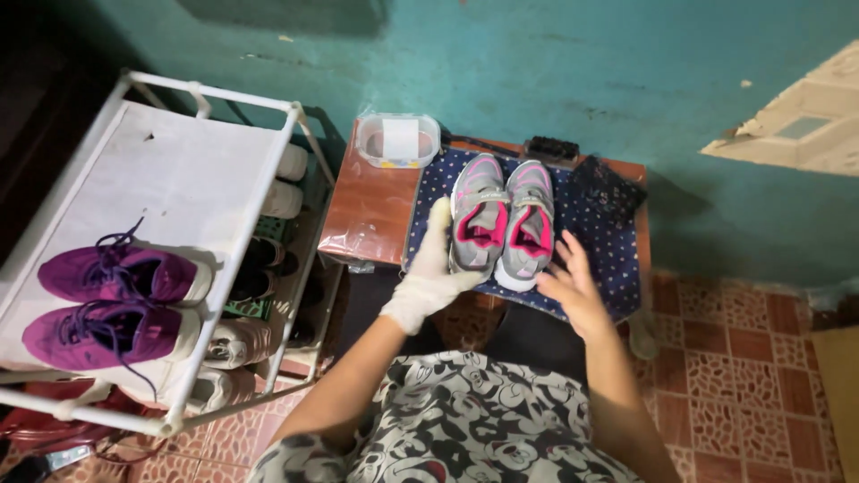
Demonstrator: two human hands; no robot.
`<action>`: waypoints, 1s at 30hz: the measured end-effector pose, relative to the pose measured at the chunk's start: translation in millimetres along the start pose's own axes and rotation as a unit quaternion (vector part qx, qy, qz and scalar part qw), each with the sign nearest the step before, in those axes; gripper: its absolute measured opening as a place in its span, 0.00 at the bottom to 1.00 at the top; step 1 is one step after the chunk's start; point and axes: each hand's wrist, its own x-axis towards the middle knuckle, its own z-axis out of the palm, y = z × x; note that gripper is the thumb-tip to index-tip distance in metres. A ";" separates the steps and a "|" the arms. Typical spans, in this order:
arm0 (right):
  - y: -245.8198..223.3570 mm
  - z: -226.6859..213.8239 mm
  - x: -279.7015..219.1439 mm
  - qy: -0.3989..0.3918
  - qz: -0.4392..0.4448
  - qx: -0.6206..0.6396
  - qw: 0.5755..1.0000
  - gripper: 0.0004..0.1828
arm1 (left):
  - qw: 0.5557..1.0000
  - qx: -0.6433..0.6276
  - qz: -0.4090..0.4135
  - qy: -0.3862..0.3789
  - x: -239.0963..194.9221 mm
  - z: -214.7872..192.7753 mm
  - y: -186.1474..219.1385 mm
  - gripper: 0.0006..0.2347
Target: The person scrubs a pair of grey and pink children's sneakers with a brush and wipes them with a cloth. The shoes are placed on a small table, and the person cleans both the exterior and interior surfaces before setting them down.
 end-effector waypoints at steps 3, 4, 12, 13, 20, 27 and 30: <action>-7.3 24.5 -6.1 -0.048 -0.032 -0.068 0.996 0.55 | 0.996 -0.016 0.083 -0.009 6.8 19.8 3.8 0.49; -13.9 33.2 -10.3 -0.026 -0.009 -0.111 0.993 0.54 | 0.994 0.063 0.085 -0.004 8.3 26.0 -5.9 0.45; -9.4 50.0 -10.8 0.087 0.035 -0.241 0.966 0.45 | 0.979 0.200 0.048 0.007 24.7 36.2 -51.7 0.24; -5.7 46.8 -8.9 0.090 0.035 -0.272 0.957 0.45 | 0.978 0.206 0.043 0.006 23.7 36.7 -49.9 0.24; -16.8 51.2 -12.3 0.084 0.052 -0.340 0.935 0.45 | 0.977 0.208 0.034 0.009 16.9 37.0 -42.5 0.20; 2.1 40.5 3.0 0.081 0.040 -0.367 0.926 0.46 | 0.973 0.230 0.028 0.003 23.3 37.0 -43.9 0.18; -7.3 41.1 0.0 0.079 0.050 -0.351 0.932 0.42 | 0.975 0.223 0.015 -0.002 29.9 37.4 -44.1 0.17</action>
